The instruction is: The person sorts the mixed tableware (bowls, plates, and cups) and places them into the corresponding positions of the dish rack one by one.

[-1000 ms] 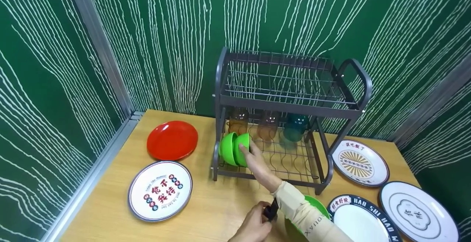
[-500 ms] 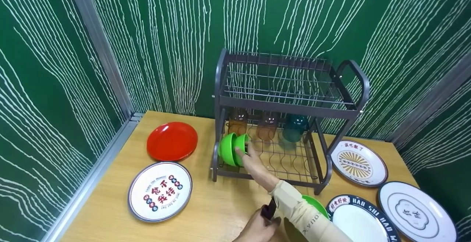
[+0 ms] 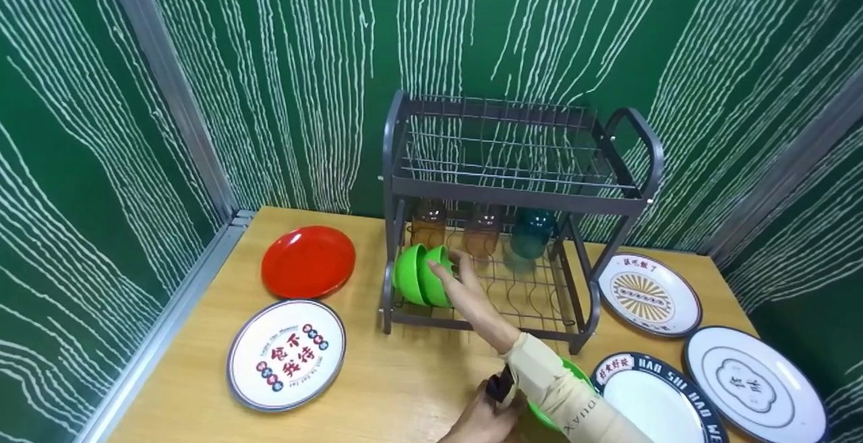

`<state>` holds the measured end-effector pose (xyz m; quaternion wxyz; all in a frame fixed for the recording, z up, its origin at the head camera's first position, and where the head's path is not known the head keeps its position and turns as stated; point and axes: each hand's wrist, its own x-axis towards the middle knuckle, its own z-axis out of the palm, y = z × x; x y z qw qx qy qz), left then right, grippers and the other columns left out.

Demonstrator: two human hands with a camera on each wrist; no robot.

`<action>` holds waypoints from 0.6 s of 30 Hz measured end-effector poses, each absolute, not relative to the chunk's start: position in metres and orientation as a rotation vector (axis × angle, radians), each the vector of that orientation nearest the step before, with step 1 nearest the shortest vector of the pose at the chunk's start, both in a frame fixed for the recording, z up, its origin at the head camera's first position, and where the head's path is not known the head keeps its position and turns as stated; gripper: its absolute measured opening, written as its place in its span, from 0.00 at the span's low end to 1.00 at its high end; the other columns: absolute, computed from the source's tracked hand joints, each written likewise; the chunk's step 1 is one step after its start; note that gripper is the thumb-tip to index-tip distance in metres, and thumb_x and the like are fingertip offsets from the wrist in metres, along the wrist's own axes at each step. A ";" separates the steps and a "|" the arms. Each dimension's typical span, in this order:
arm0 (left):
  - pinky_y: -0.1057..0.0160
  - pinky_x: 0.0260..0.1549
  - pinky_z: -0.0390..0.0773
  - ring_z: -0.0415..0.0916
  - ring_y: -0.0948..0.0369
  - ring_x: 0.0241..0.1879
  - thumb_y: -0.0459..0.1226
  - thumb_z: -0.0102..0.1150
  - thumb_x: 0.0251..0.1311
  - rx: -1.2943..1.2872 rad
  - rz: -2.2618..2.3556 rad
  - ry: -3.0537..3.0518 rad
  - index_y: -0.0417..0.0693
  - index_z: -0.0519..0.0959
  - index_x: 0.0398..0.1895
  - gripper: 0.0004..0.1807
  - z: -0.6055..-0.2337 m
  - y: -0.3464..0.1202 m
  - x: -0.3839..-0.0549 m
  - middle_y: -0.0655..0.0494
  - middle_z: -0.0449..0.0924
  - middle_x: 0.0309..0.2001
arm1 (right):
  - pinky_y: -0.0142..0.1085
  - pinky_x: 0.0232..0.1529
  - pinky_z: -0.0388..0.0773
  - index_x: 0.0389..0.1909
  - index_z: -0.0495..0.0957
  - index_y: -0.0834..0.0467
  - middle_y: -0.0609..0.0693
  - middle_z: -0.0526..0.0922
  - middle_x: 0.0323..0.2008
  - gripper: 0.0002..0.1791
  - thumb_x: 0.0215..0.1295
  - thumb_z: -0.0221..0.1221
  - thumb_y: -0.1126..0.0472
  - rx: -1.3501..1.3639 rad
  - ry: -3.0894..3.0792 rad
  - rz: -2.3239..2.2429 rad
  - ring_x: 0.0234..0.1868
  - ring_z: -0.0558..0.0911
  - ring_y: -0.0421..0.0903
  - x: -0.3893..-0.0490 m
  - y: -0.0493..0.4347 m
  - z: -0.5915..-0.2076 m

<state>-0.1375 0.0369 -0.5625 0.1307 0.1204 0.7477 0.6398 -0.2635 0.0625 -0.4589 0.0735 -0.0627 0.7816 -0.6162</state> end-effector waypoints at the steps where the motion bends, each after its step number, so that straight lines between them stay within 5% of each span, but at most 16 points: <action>1: 0.47 0.69 0.67 0.68 0.50 0.68 0.46 0.56 0.71 0.371 1.873 2.146 0.43 0.71 0.71 0.29 -0.563 0.039 -0.138 0.46 0.74 0.66 | 0.58 0.74 0.59 0.77 0.55 0.61 0.63 0.59 0.76 0.37 0.78 0.54 0.46 -0.199 2.365 -1.849 0.76 0.60 0.62 -0.262 0.063 -0.459; 5: 0.48 0.71 0.62 0.60 0.50 0.73 0.43 0.54 0.71 0.419 1.872 2.110 0.46 0.63 0.76 0.32 -0.562 0.049 -0.139 0.45 0.65 0.73 | 0.59 0.74 0.58 0.77 0.54 0.61 0.65 0.57 0.75 0.36 0.78 0.55 0.49 -0.272 2.424 -1.859 0.75 0.59 0.64 -0.258 0.067 -0.459; 12: 0.54 0.58 0.77 0.69 0.55 0.61 0.45 0.54 0.71 0.316 1.854 1.988 0.42 0.57 0.76 0.35 -0.563 0.059 -0.143 0.49 0.63 0.67 | 0.60 0.74 0.55 0.77 0.54 0.61 0.63 0.58 0.74 0.37 0.77 0.56 0.48 -0.386 2.452 -1.882 0.74 0.59 0.62 -0.245 0.078 -0.456; 18: 0.52 0.68 0.64 0.59 0.52 0.69 0.46 0.53 0.75 0.476 1.874 1.951 0.39 0.51 0.79 0.38 -0.566 0.055 -0.145 0.47 0.58 0.70 | 0.62 0.75 0.54 0.77 0.55 0.59 0.61 0.59 0.74 0.36 0.77 0.56 0.49 -0.473 2.445 -1.894 0.74 0.59 0.61 -0.234 0.088 -0.451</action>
